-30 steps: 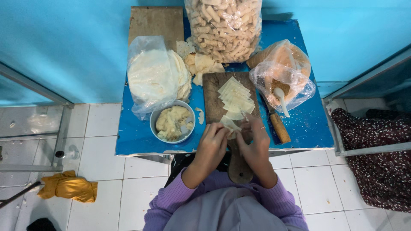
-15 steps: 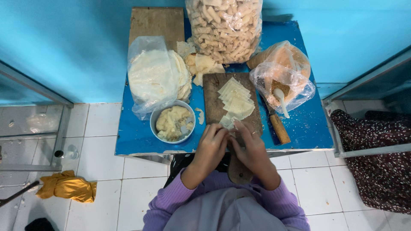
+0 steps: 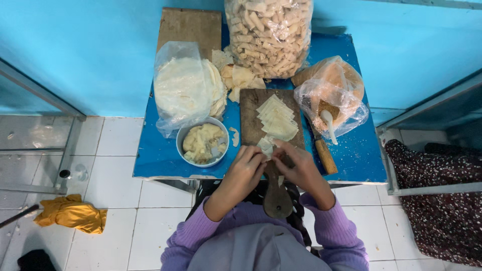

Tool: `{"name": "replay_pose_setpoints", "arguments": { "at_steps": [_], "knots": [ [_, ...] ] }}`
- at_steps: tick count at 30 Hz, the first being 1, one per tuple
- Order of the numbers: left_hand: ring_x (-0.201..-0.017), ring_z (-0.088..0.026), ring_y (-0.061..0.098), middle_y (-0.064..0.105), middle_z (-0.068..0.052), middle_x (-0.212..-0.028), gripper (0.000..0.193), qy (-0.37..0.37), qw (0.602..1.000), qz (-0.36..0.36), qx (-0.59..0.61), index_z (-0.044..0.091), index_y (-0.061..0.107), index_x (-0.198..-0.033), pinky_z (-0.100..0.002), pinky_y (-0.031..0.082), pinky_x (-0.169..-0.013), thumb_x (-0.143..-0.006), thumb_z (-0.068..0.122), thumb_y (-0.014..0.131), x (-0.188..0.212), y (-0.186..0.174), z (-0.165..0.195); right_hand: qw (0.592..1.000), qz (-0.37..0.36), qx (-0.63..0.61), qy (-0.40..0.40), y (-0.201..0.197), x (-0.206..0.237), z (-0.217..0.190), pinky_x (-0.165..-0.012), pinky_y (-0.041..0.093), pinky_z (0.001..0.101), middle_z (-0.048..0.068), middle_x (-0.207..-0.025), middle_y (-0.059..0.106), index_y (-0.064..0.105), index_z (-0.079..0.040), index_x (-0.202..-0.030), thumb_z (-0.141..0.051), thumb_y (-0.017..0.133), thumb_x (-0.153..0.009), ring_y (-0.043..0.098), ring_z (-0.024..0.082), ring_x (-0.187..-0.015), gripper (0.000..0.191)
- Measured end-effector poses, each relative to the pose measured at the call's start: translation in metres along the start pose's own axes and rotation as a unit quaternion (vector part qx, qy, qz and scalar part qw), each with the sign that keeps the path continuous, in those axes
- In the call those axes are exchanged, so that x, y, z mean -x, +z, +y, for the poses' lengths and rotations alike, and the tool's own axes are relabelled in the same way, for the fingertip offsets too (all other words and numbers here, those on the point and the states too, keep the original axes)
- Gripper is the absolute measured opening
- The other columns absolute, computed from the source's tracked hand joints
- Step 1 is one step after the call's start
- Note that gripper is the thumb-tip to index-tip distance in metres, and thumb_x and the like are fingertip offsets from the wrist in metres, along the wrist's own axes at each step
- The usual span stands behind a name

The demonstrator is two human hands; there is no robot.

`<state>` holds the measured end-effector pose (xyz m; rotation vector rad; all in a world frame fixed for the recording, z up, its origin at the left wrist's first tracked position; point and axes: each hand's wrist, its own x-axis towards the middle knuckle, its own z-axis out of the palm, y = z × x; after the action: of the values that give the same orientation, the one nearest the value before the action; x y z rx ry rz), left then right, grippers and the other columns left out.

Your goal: The person sits at a small blue table assembling stuffed pastries. They take thin square dough wrappers from a cutting board, spoon brown filling from a plastic bag onto a wrapper, fold the wrapper over the filling into a triangle, and stack the folded pastries on the board, repeating the cycle.

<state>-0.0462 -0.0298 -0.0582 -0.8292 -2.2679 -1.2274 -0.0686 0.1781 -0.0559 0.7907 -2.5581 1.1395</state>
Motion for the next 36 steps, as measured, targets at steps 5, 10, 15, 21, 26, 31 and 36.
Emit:
{"name": "replay_pose_setpoints", "arguments": {
  "at_steps": [5,10,15,21,26,31,36],
  "knots": [
    [-0.099,-0.038,0.059,0.060,-0.017,-0.106,0.014,-0.016,1.000,0.019,0.003,-0.002,0.066,-0.101,-0.044,0.050,-0.084,-0.087,-0.004,0.068,0.001,0.009,-0.007,0.997,0.009,-0.013,-0.070,-0.002,0.000,0.000,-0.076,0.058,0.0362,0.013,-0.099,0.072,0.058,-0.006,-0.134,-0.004,0.080,-0.079,0.074,0.030,-0.089,0.059],
    [-0.097,-0.038,0.058,0.061,-0.017,-0.103,0.014,-0.032,0.999,0.028,0.011,-0.002,0.066,-0.104,-0.046,0.049,-0.082,-0.090,-0.003,0.066,0.001,0.012,-0.011,0.998,0.028,-0.018,-0.054,0.005,-0.003,0.005,-0.077,0.059,0.0342,0.010,-0.100,0.075,0.060,-0.006,-0.133,0.000,0.078,-0.086,0.076,0.027,-0.090,0.050],
    [-0.095,-0.039,0.059,0.061,-0.017,-0.098,0.013,-0.046,0.998,0.029,-0.014,-0.001,0.067,-0.102,-0.046,0.049,-0.081,-0.089,-0.003,0.065,0.000,0.015,-0.012,0.998,0.045,-0.024,-0.030,0.011,-0.008,0.008,-0.076,0.059,0.0344,0.008,-0.097,0.075,0.059,-0.005,-0.130,0.001,0.077,-0.086,0.077,0.026,-0.088,0.048],
    [-0.099,-0.037,0.056,0.058,-0.017,-0.103,0.012,-0.018,0.999,0.022,-0.028,-0.003,0.066,-0.103,-0.045,0.049,-0.084,-0.091,0.000,0.067,-0.001,0.009,-0.009,0.995,0.032,0.029,-0.089,0.003,-0.011,-0.004,-0.074,0.055,0.0394,0.011,-0.096,0.071,0.060,-0.007,-0.130,0.003,0.076,-0.084,0.071,0.034,-0.091,0.050],
    [-0.099,-0.038,0.056,0.058,-0.018,-0.105,0.016,-0.014,1.000,-0.002,0.003,-0.003,0.068,-0.103,-0.045,0.049,-0.083,-0.087,0.001,0.069,-0.004,0.001,-0.009,0.994,0.003,0.038,-0.107,-0.004,-0.014,-0.007,-0.075,0.056,0.0409,0.013,-0.098,0.071,0.060,-0.008,-0.132,0.000,0.077,-0.083,0.071,0.036,-0.091,0.053],
    [-0.097,-0.037,0.057,0.060,-0.017,-0.103,0.012,-0.021,1.000,-0.004,-0.003,-0.002,0.067,-0.103,-0.044,0.049,-0.083,-0.090,-0.001,0.067,-0.006,0.004,-0.010,0.993,-0.017,0.009,-0.112,-0.005,-0.021,0.000,-0.077,0.057,0.0385,0.010,-0.098,0.075,0.056,-0.009,-0.138,-0.002,0.078,-0.083,0.075,0.031,-0.092,0.060],
    [-0.094,-0.038,0.055,0.062,-0.016,-0.098,0.008,-0.031,0.999,-0.003,-0.010,-0.001,0.067,-0.099,-0.046,0.046,-0.082,-0.091,-0.001,0.066,-0.012,0.002,-0.011,0.996,-0.030,-0.025,-0.083,-0.005,-0.027,0.003,-0.077,0.059,0.0373,0.009,-0.096,0.074,0.055,-0.010,-0.139,0.002,0.074,-0.083,0.077,0.028,-0.091,0.060]
  ]
}}
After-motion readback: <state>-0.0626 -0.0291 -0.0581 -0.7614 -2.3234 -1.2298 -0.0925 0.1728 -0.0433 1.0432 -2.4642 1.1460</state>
